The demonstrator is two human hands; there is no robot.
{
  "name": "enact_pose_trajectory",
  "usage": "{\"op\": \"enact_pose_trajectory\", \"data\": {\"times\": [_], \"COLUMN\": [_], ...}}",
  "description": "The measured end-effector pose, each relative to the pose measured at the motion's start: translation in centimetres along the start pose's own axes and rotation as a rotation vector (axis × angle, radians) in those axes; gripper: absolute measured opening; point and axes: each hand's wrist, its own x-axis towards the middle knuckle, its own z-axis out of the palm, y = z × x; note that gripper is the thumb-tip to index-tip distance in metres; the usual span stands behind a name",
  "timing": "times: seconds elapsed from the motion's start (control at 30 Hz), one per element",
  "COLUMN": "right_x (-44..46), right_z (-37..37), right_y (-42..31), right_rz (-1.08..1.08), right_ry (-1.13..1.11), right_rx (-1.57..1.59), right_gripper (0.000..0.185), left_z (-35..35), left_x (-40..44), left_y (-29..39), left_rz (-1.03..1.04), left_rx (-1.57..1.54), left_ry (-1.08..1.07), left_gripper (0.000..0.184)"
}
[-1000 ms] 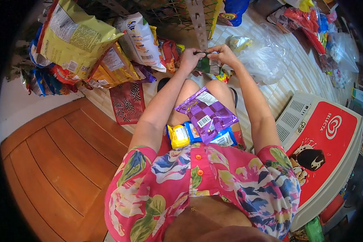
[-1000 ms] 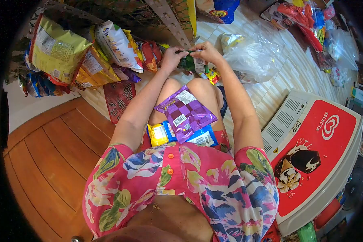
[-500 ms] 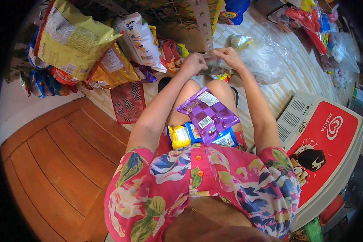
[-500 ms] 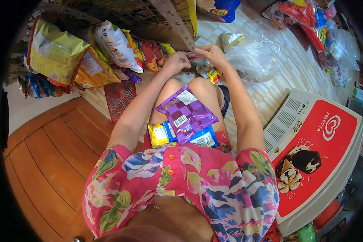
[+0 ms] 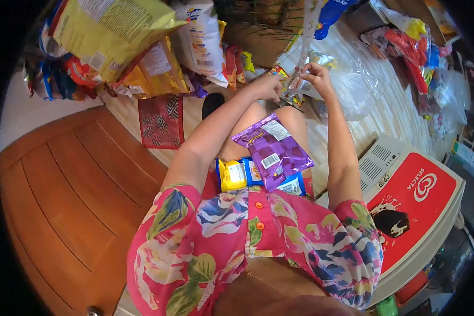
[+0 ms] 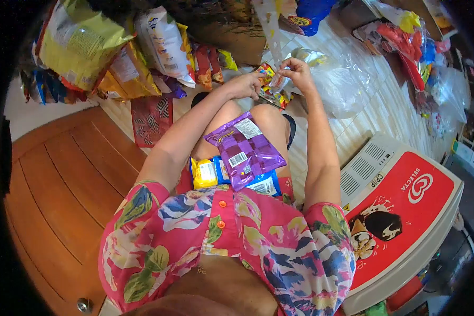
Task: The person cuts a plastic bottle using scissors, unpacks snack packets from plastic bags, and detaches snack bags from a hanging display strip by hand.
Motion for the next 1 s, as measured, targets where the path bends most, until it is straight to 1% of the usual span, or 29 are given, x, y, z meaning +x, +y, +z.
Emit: {"op": "enact_pose_trajectory", "data": {"times": [0.03, 0.1, 0.13, 0.17, 0.2, 0.27, 0.3, 0.4, 0.5, 0.6, 0.7, 0.8, 0.83, 0.93, 1.0], "right_x": [0.1, 0.3, 0.5, 0.6, 0.9, 1.5, 1.7, 1.8, 1.9, 1.8, 1.9, 0.9, 0.6, -0.1, -0.7], "right_z": [0.3, 0.9, 1.0, 1.1, 0.9, 0.6, 0.8, 0.9, 0.9, 1.2, 0.9, 2.2, 2.2, 2.9, 3.3], "right_y": [-0.4, -1.4, -1.4, -1.6, -1.6, -0.6, -0.7, -1.5, -1.8, -1.7, 0.8, 0.4, 0.7, 0.9, 0.9], "right_rz": [0.026, 0.078, 0.105, 0.131, 0.156, 0.137, 0.127, 0.185, 0.195, 0.194, -0.062, -0.16, -0.17, -0.207, -0.179], "right_ry": [-0.007, -0.024, -0.048, -0.069, -0.09, -0.096, -0.097, -0.102, -0.107, -0.046, 0.073, 0.271, 0.326, 0.429, 0.408], "right_rx": [0.007, 0.017, -0.003, -0.023, -0.042, -0.029, -0.022, -0.076, -0.079, -0.082, -0.127, -0.049, -0.061, -0.214, -0.227], "right_gripper": [0.014, 0.016, 0.015, 0.014, 0.014, 0.012, 0.011, 0.011, 0.011, 0.012, 0.012, 0.013, 0.012, 0.01, 0.011], "left_z": [0.3, 0.8, 0.5, 0.1, 0.4, 1.0, 1.1, 1.0, 1.6, 2.2, 1.6, 0.4, 0.3, 0.0, -0.5], "left_x": [0.4, 1.0, 0.8, 0.6, 1.0, 1.6, 1.7, 1.6, 1.8, 2.6, 1.5, 0.2, 0.1, -0.7, -1.0], "left_y": [-0.3, -0.7, 0.3, 1.3, 1.0, 0.4, 0.5, 0.6, -0.1, -0.9, -0.6, 0.8, 0.5, 1.2, 1.7], "left_rz": [0.06, 0.153, 0.202, 0.11, 0.103, 0.091, 0.076, 0.155, 0.195, 0.241, 0.189, -0.088, -0.028, -0.017, -0.047], "left_rx": [0.038, -0.034, -0.07, -0.029, -0.034, -0.042, -0.039, 0.044, 0.022, 0.05, 0.007, -0.004, -0.006, -0.099, -0.073], "left_ry": [-0.03, -0.096, -0.128, -0.188, -0.195, -0.211, -0.198, -0.189, -0.106, -0.093, -0.033, 0.19, 0.286, 0.5, 0.531], "left_gripper": [0.018, 0.018, 0.018, 0.017, 0.017, 0.017, 0.018, 0.019, 0.019, 0.023, 0.016, 0.016, 0.017, 0.02, 0.02]}}
